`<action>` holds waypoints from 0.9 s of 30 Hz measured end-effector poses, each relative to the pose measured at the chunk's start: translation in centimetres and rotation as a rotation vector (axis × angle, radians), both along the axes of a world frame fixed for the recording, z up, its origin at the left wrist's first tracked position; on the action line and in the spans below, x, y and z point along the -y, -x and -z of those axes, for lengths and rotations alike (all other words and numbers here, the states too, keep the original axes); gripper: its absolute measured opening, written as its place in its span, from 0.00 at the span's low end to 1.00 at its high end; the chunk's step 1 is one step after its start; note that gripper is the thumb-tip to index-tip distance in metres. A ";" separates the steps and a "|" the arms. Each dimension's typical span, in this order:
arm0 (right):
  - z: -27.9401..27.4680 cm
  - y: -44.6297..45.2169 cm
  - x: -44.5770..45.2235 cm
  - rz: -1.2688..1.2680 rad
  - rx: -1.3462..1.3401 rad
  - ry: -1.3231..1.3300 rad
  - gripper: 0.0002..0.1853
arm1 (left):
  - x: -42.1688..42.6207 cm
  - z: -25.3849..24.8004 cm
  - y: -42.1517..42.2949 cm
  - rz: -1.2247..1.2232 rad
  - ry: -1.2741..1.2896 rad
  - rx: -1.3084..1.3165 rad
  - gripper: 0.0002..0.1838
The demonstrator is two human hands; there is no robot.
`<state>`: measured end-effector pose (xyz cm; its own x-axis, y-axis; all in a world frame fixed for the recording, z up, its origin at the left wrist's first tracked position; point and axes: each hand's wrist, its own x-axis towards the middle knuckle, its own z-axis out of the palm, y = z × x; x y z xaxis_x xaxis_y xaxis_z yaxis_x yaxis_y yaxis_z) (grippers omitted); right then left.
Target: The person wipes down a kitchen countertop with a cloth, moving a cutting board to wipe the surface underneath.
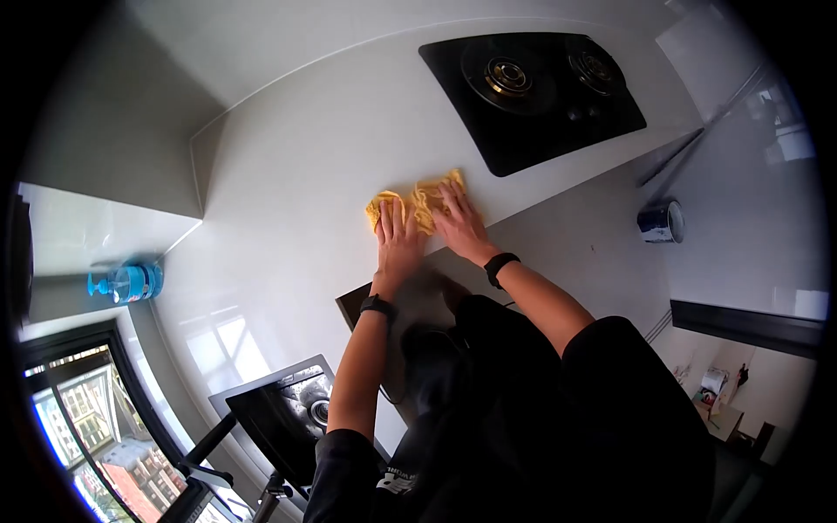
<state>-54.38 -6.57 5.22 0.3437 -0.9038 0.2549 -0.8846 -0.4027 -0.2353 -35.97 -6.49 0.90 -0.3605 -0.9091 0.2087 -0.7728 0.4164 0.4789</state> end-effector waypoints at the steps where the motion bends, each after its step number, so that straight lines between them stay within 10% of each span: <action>1: 0.0 1.5 0.2 0.018 -0.017 -0.019 0.11 | 0.9 0.1 1.3 0.022 0.004 0.000 0.35; 27: 6.8 -3.8 41.8 0.216 -0.174 -0.009 0.25 | 43.0 -0.5 -1.4 -0.129 -0.240 0.309 0.39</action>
<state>-50.54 -48.33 -1.57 0.1808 -0.9629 0.2004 -0.9772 -0.1990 -0.0746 -34.58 -49.46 1.39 -0.2533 -0.9606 -0.1148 -0.9340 0.2119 0.2876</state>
